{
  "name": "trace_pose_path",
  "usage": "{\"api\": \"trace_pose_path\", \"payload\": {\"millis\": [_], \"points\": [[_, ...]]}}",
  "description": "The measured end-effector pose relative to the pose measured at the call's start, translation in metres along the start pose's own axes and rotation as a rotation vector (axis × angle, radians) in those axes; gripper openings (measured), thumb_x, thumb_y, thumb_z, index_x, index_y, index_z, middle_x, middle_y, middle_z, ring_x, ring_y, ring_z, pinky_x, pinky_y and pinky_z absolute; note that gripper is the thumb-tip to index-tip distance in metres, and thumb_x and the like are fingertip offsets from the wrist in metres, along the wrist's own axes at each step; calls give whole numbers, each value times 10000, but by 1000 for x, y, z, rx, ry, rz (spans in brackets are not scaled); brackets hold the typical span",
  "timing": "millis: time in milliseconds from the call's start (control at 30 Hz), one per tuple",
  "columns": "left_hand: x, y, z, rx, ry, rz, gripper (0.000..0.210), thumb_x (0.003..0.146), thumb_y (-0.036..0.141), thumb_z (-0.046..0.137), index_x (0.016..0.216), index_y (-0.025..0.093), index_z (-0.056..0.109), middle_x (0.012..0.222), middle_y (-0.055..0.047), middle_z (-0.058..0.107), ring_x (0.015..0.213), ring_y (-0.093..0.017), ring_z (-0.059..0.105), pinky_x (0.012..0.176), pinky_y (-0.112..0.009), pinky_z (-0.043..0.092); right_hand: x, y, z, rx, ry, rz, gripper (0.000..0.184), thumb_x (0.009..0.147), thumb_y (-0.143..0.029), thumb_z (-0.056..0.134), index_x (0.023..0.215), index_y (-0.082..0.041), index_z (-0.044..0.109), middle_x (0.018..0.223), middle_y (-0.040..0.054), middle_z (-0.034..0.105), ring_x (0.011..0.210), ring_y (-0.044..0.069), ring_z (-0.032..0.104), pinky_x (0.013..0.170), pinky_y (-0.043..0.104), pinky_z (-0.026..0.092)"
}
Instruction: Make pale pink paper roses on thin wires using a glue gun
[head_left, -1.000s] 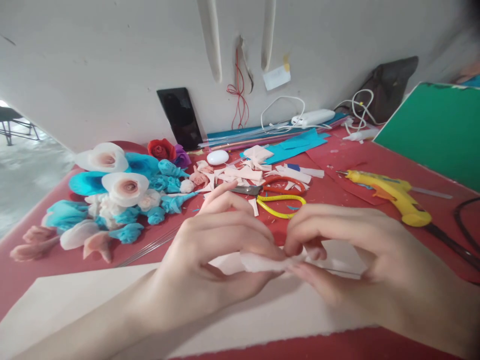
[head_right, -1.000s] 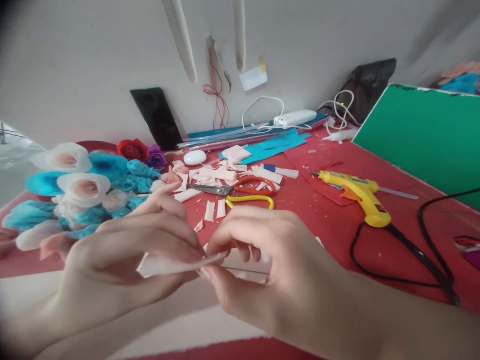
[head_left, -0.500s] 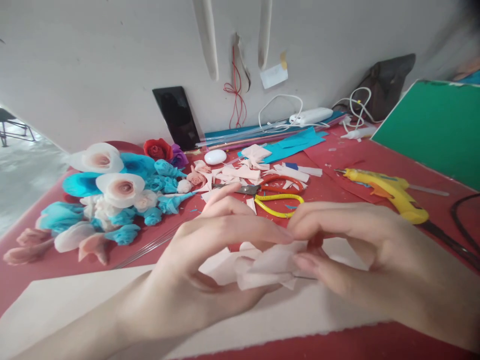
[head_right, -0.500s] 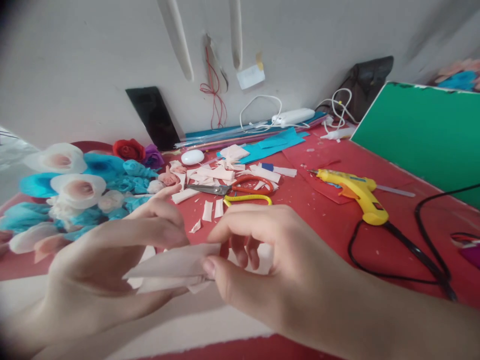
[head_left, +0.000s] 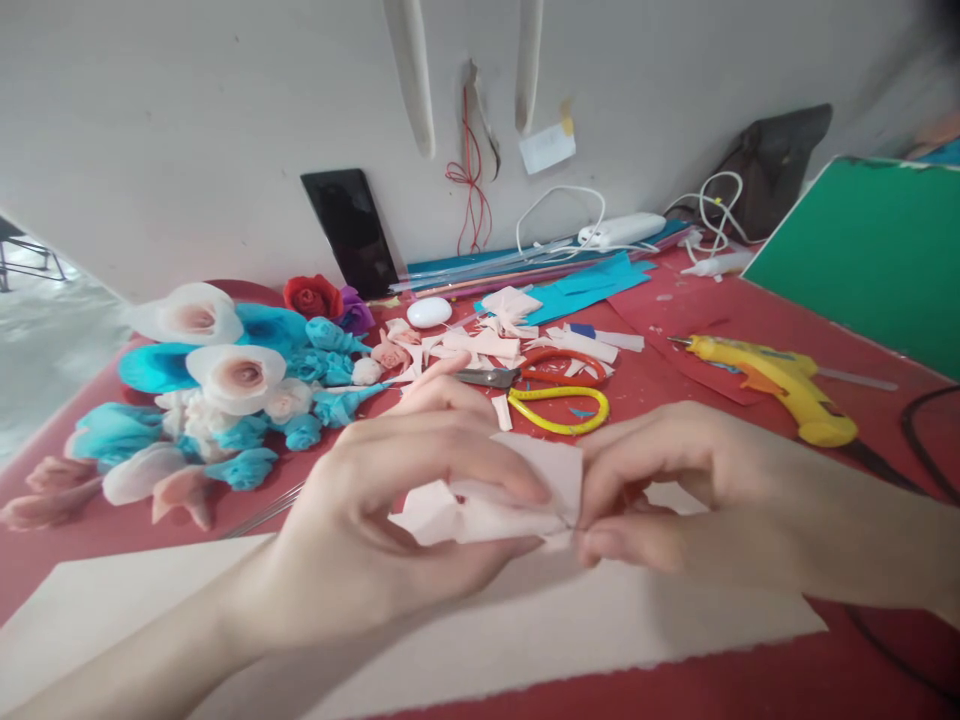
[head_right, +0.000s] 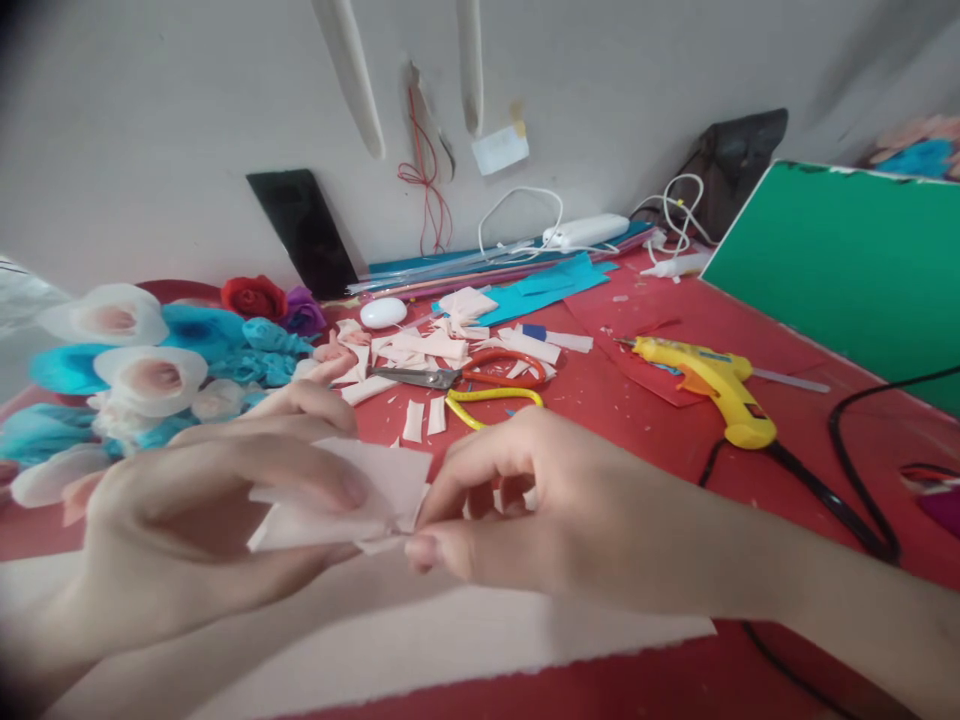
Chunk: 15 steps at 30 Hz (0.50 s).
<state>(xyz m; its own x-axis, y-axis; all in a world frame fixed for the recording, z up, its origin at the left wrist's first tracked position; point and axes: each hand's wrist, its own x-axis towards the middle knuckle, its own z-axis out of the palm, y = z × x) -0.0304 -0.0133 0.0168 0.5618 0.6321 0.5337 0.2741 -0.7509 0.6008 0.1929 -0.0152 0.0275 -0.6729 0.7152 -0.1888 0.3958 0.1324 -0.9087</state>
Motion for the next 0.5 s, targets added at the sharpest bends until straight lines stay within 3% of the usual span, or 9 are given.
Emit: {"api": "trace_pose_path", "payload": {"millis": [167, 300, 400, 500], "points": [[6, -14, -15, -20, 96, -13, 247, 677, 33, 685, 850, 200, 628, 785, 31, 654, 821, -130, 540, 810, -274, 454, 10, -1, -25, -154, 89, 54, 175, 817, -339, 586, 732, -218, 679, 722, -31, 610, 657, 88, 537, 567, 176, 399], [8, -33, -25, 75, 128, -76, 228, 691, 20, 672, 829, 199, 648, 796, 44, 664, 851, -123, 554, 1008, -336, 354, 18, 17, -48, -375, 219, 54, 203, 806, -389, 582, 753, -228, 694, 738, -24, 623, 639, 101, 542, 557, 198, 397], [7, -42, -29, 59, 176, -195, 155, 707, 69, 673, 817, 178, 655, 838, 19, 661, 893, -145, 571, 936, -330, 419, 21, 32, -60, -481, 292, 95, 197, 770, -392, 607, 748, -224, 707, 785, -6, 646, 693, 148, 576, 605, 244, 420], [8, -43, -29, 32, 296, -291, 94, 724, 111, 673, 798, 153, 635, 845, 5, 644, 880, -150, 583, 818, -296, 475, 22, 38, -64, -457, 340, 130, 163, 775, -319, 594, 820, -211, 708, 815, 8, 666, 739, 176, 613, 653, 268, 461]]}}
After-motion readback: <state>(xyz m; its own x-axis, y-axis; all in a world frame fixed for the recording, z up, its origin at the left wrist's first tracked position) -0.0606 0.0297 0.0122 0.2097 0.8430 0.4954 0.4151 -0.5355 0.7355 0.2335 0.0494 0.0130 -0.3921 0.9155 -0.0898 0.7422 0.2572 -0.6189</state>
